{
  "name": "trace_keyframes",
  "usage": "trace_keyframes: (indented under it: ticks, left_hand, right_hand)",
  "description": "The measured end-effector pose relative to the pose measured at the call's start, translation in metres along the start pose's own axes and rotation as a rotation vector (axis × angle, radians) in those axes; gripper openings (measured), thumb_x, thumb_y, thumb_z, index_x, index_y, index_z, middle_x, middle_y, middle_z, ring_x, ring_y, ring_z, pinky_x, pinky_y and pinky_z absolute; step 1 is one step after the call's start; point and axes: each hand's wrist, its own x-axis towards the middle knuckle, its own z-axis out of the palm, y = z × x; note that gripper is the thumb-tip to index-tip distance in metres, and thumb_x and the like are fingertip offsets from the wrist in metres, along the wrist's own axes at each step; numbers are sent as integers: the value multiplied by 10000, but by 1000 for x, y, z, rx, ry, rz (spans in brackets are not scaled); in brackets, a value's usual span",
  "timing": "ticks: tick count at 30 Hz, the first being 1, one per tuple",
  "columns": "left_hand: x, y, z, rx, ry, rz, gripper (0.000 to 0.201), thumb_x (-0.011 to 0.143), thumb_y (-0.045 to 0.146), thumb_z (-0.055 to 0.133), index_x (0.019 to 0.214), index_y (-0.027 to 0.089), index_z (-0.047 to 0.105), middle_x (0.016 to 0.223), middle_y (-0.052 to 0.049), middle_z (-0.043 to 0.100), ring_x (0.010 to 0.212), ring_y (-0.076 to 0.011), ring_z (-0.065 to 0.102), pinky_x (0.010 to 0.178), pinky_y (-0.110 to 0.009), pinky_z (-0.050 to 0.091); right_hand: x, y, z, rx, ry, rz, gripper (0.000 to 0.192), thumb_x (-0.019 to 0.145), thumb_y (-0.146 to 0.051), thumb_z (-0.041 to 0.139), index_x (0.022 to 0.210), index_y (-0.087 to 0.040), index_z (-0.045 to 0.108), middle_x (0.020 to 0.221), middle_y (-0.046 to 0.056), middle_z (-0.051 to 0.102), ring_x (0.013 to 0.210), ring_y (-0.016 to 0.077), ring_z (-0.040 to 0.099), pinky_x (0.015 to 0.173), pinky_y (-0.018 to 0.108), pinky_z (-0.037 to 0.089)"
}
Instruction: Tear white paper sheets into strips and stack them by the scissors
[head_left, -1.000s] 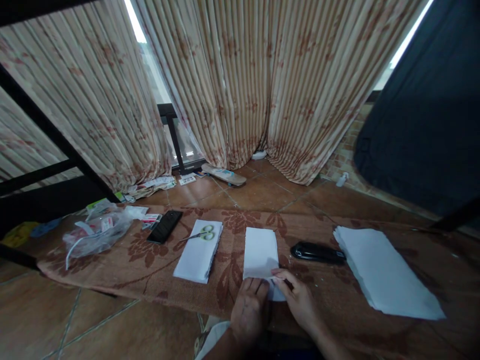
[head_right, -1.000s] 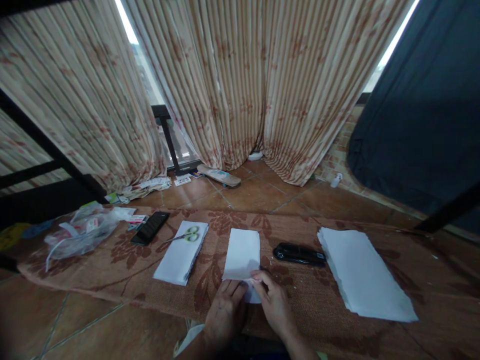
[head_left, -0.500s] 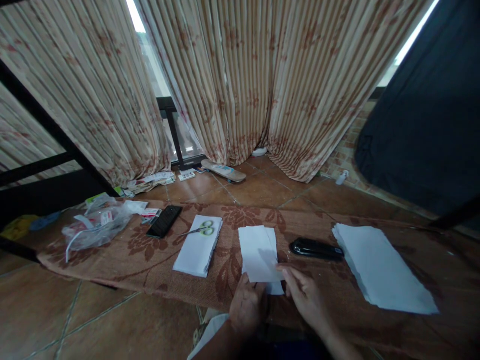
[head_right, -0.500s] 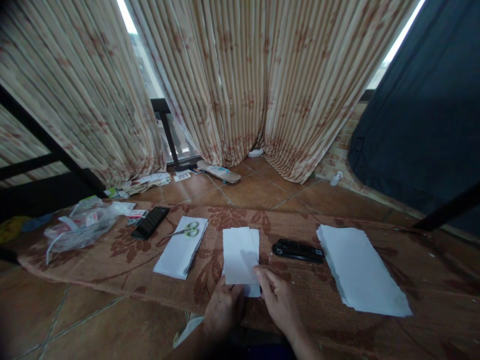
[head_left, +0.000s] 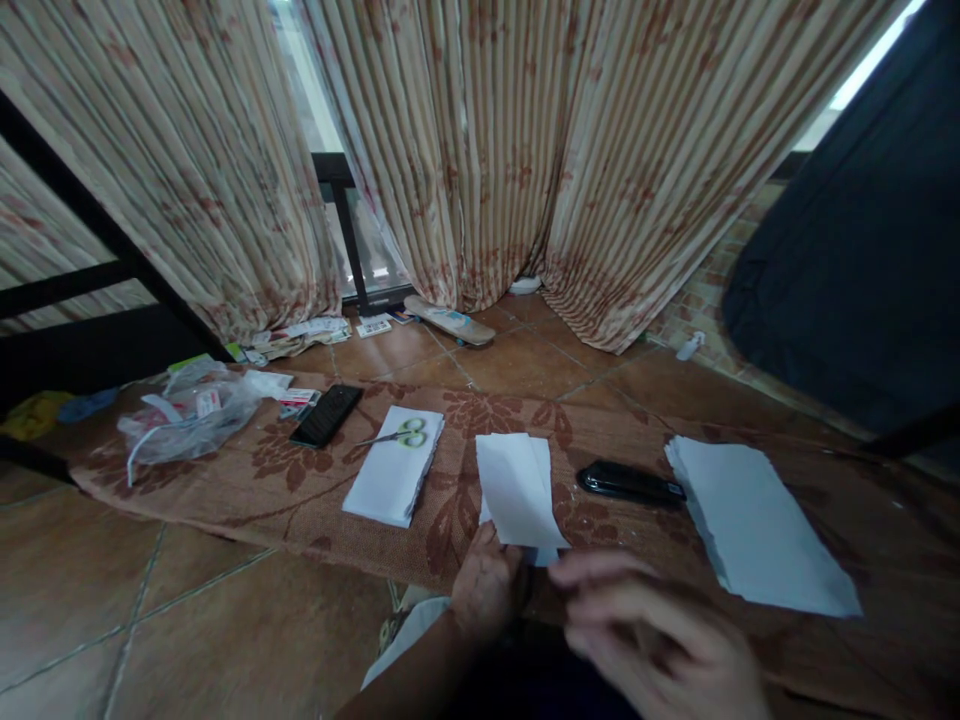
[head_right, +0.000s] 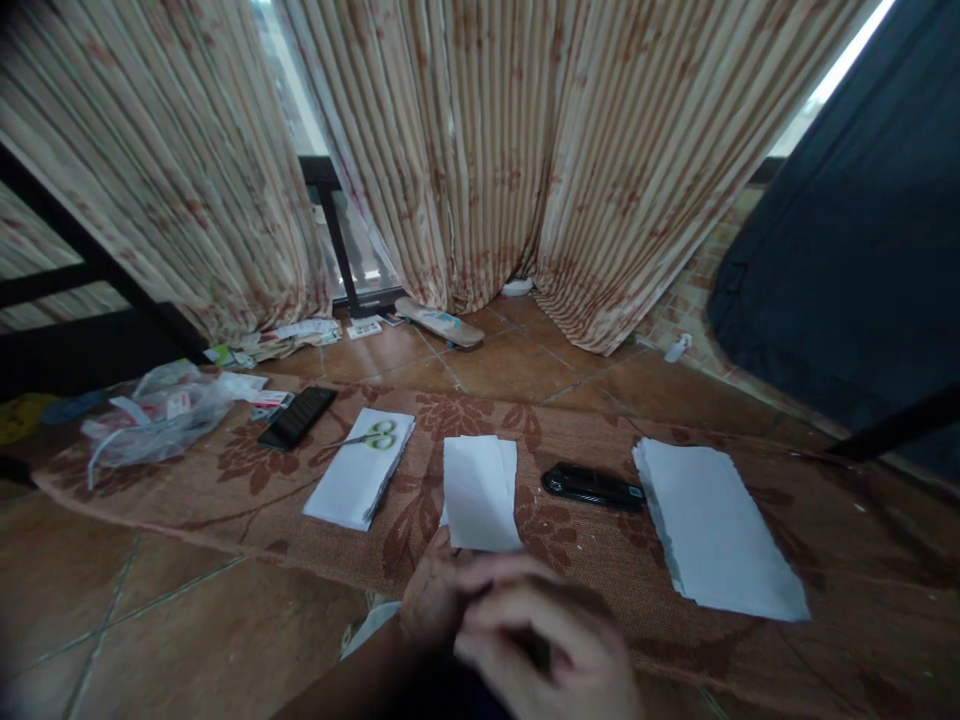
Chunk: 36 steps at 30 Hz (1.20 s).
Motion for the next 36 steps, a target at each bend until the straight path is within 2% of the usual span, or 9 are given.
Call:
trace_keyframes:
  ticks: [5, 8, 12, 18, 24, 27, 32, 34, 36]
  left_hand:
    - [1, 1, 1, -4, 1, 12, 258, 814, 114, 522, 1044, 197, 604, 985, -77, 637, 971, -246, 536, 867, -411, 473]
    - [1, 2, -1, -19, -23, -15, 254, 812, 96, 508, 1031, 193, 596, 967, -70, 614, 929, -233, 534, 876, -416, 468]
    - [3, 3, -5, -71, -51, -13, 226, 820, 90, 497, 1009, 189, 572, 1058, -68, 569, 987, -221, 519, 916, -407, 453]
    - [2, 2, -4, -73, -34, -23, 268, 811, 78, 502, 1051, 186, 554, 1073, -62, 564, 1042, -221, 498, 949, -395, 438]
    - [2, 3, -4, -145, -50, -43, 254, 827, 88, 489, 1052, 180, 565, 1072, -69, 581, 1026, -219, 522, 958, -398, 438]
    - [2, 4, -9, -335, 41, -210, 238, 887, 140, 418, 1067, 188, 567, 1068, -79, 605, 1009, -212, 558, 950, -403, 447]
    - [13, -9, -19, -1023, 240, -855, 426, 933, 480, 352, 1110, 129, 517, 991, -124, 649, 862, -209, 659, 752, -337, 540]
    - [21, -19, -18, -1112, 219, -1002, 435, 904, 491, 399, 1074, 111, 527, 910, -117, 662, 763, -199, 671, 649, -299, 545]
    - [29, -29, -14, -1041, 189, -1052, 339, 859, 393, 490, 1038, 114, 560, 828, -87, 667, 670, -179, 656, 571, -266, 523]
  right_hand:
    - [35, 74, 38, -273, -27, -10, 307, 824, -301, 537, 1115, -278, 632, 1323, 57, 530, 1160, 252, 546, 972, 433, 474]
    - [33, 100, 49, -344, -42, -79, 255, 884, -291, 462, 1019, -277, 679, 1225, 50, 606, 1115, 242, 566, 955, 433, 471]
    - [37, 102, 49, -319, -58, -86, 262, 911, -344, 446, 839, -258, 683, 1075, 51, 671, 1013, 237, 591, 916, 424, 463]
    - [47, 99, 46, -213, -48, 26, 299, 857, -418, 525, 622, -240, 571, 973, 48, 677, 950, 223, 606, 854, 367, 461]
    - [48, 99, 50, -118, -51, 120, 265, 820, -462, 539, 686, -235, 571, 935, 56, 670, 861, 215, 639, 781, 329, 475]
    - [48, 100, 50, -91, -49, 138, 257, 815, -465, 539, 697, -237, 560, 965, 49, 676, 884, 215, 643, 791, 320, 474]
    - [45, 102, 54, -51, -61, 157, 238, 789, -444, 575, 686, -239, 511, 1014, 47, 681, 932, 218, 636, 805, 310, 471]
    - [44, 103, 56, -49, -82, 149, 229, 786, -432, 575, 691, -237, 500, 1010, 45, 680, 943, 214, 633, 813, 305, 470]
    - [43, 103, 58, -55, -102, 138, 225, 786, -424, 573, 696, -233, 495, 1011, 43, 675, 940, 206, 633, 814, 296, 472]
